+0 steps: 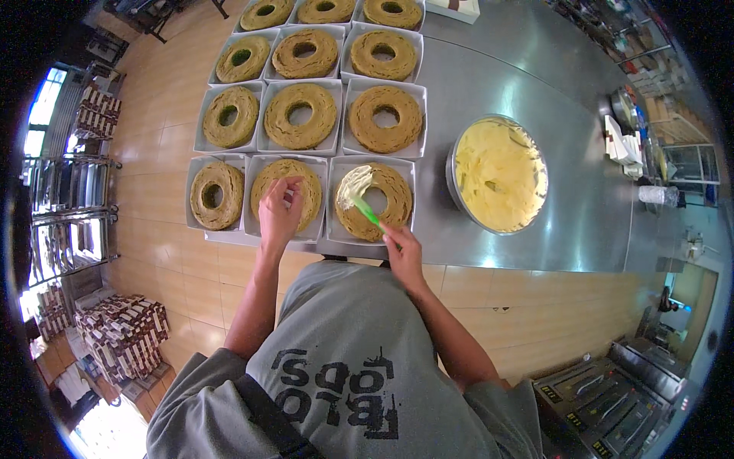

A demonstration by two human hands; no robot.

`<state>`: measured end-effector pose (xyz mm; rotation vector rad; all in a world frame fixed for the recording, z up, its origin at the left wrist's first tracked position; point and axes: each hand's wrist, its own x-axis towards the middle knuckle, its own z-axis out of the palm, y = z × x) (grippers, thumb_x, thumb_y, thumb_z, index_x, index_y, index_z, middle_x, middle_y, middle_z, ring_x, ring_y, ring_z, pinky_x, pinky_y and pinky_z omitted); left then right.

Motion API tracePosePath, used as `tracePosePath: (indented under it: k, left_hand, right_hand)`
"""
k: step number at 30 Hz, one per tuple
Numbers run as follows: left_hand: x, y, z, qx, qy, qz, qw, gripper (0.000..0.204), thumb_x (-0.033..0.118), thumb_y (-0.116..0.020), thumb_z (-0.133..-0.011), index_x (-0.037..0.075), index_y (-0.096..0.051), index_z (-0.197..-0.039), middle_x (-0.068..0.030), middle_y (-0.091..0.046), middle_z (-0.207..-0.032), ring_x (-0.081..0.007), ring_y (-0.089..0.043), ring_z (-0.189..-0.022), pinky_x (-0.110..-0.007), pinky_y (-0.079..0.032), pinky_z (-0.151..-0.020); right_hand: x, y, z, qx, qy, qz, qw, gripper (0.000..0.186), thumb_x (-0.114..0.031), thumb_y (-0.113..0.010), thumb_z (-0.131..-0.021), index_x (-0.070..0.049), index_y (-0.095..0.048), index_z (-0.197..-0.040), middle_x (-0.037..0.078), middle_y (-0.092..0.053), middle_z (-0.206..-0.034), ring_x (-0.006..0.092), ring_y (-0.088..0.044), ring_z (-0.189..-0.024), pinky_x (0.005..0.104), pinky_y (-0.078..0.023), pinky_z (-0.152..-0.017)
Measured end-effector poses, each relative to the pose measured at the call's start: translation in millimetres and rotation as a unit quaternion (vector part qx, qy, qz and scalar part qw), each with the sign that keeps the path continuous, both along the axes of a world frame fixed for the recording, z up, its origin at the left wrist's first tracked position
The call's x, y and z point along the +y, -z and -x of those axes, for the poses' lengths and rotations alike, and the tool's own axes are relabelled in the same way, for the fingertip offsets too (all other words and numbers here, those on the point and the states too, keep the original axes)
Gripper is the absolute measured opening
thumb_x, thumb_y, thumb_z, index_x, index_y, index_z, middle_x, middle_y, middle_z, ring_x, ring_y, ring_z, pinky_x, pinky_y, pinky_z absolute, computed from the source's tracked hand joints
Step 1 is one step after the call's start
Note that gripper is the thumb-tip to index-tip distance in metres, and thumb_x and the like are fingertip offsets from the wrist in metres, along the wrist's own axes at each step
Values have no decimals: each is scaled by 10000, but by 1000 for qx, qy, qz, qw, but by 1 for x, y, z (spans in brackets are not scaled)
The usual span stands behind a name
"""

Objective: Spreading frosting on several cakes using a spatula.

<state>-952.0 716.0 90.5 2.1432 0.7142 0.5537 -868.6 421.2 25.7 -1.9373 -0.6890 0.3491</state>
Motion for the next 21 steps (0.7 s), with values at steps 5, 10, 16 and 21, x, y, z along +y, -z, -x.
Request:
tracePosePath:
  k: [5,10,16,21]
  left_hand:
    - [2,3,6,14,-16,3,1000,235,-12,-652,-891,46,-740,-1101,-80,-710,-959,-208,-630,-648,-326,-522,-613]
    - [1,6,8,15,-6,-6,1000,263,-31,-636,-889,28,-739,-1124,-73,-700,-934,-183,-623,-680,-300,-519,-634]
    - [-1,0,-1,18,-10,-4,1000,239,-7,-654,-890,46,-741,-1106,-74,-704,-961,-209,-632,-661,-328,-523,-621]
    - [0,-2,-2,14,-7,-1,1000,261,-31,-640,-888,26,-737,-1124,-72,-705,-940,-187,-628,-686,-302,-522,-637]
  right_hand:
    - [-12,-3,11,143,22,-43,989,331,-30,-630,-1020,-31,-738,-1333,35,-628,-955,108,-502,-729,237,-409,-644]
    - [-18,-4,-5,197,120,-29,973,319,-30,-648,-1009,-28,-745,-1313,46,-645,-943,159,-549,-798,273,-441,-727]
    - [-15,-7,1,157,88,-13,984,330,-25,-643,-1009,-33,-740,-1324,50,-647,-944,154,-547,-796,266,-436,-722]
    - [-21,-15,1,199,54,-25,978,337,-10,-637,-1005,-35,-743,-1325,48,-647,-931,144,-550,-803,254,-429,-729]
